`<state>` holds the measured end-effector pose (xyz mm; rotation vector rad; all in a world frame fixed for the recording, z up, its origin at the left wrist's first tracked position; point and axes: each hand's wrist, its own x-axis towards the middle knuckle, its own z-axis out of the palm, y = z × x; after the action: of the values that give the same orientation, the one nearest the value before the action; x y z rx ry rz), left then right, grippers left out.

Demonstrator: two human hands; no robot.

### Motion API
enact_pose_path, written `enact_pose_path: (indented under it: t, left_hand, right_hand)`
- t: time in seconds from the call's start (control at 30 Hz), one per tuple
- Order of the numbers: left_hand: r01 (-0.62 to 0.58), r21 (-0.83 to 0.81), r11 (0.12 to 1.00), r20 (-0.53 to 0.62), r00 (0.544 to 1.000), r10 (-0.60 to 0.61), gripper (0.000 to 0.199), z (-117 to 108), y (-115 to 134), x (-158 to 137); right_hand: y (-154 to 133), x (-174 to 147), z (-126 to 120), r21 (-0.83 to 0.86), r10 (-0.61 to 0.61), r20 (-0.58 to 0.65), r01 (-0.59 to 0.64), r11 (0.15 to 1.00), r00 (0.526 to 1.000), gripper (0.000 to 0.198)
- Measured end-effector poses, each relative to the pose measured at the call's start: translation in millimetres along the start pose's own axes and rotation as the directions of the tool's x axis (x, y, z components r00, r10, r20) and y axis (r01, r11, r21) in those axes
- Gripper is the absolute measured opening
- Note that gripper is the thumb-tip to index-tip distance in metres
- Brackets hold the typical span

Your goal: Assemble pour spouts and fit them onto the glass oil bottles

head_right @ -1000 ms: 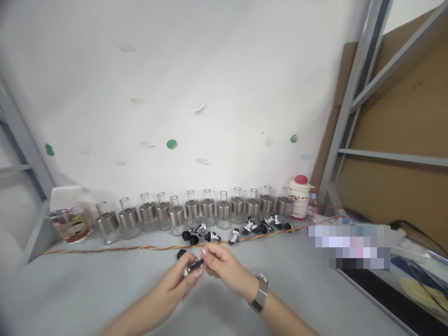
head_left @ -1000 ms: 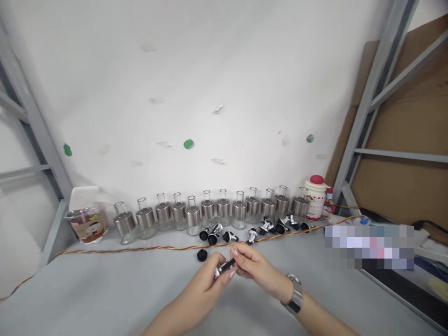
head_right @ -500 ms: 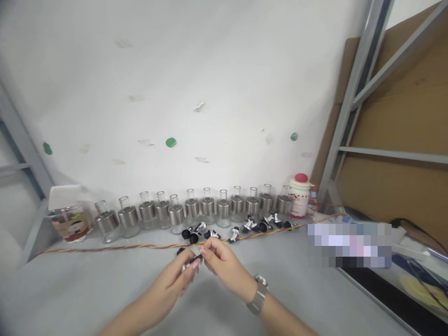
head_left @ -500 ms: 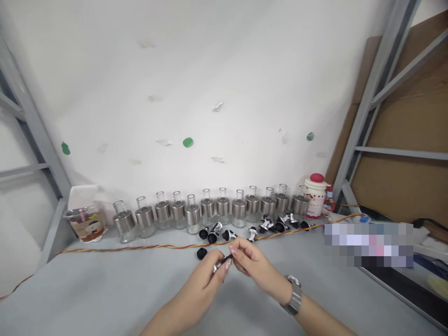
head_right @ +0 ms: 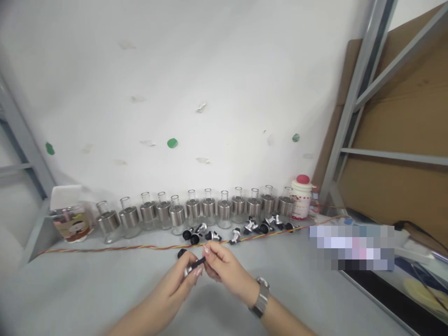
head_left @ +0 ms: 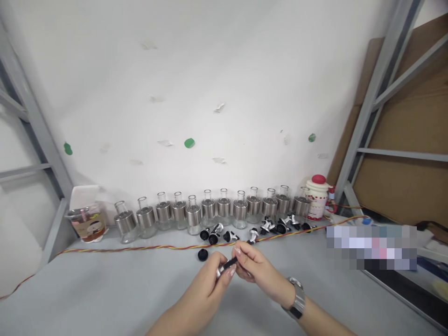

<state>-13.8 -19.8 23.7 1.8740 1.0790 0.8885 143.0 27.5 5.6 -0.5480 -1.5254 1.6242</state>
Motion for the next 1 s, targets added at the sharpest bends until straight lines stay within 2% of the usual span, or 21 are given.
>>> enact_pose_path:
  t: [0.27,0.4,0.57,0.73,0.9,1.0]
  left_hand:
    - [0.01,-0.004,1.0,0.003,1.0,-0.01,0.023,2.2,-2.7,0.7]
    - [0.024,0.029,0.999,-0.004,1.0,-0.024,0.024,3.1,-4.0,0.6]
    - [0.009,0.061,0.998,0.004,1.0,-0.009,0.024,1.6,-5.4,0.6]
    - [-0.005,0.119,0.993,-0.037,0.999,0.009,0.023,0.8,-7.2,1.6]
    - [-0.027,0.119,0.992,-0.044,0.998,0.033,0.023,2.1,-6.4,1.0]
    - [-0.023,0.103,0.994,-0.027,0.999,0.026,0.023,2.9,-4.7,0.0]
  right_hand:
    - [3.7,0.7,0.3,0.114,0.08,-0.025,-0.077,0.99,0.996,0.036]
    - [3.9,0.8,0.4,0.07,0.087,-0.03,-0.085,0.994,0.996,0.038]
    - [6.8,0.9,-2.3,-0.159,-0.009,-0.043,0.003,0.987,0.999,0.033]
    - [6.8,-3.3,1.8,-0.294,-0.116,-0.145,0.07,0.953,0.983,0.027]
    - [7.1,-10.5,7.4,-0.568,-0.334,-0.192,0.173,0.805,0.923,0.019]
    - [7.6,-12.6,6.7,-0.636,-0.413,-0.191,0.208,0.743,0.891,0.016]
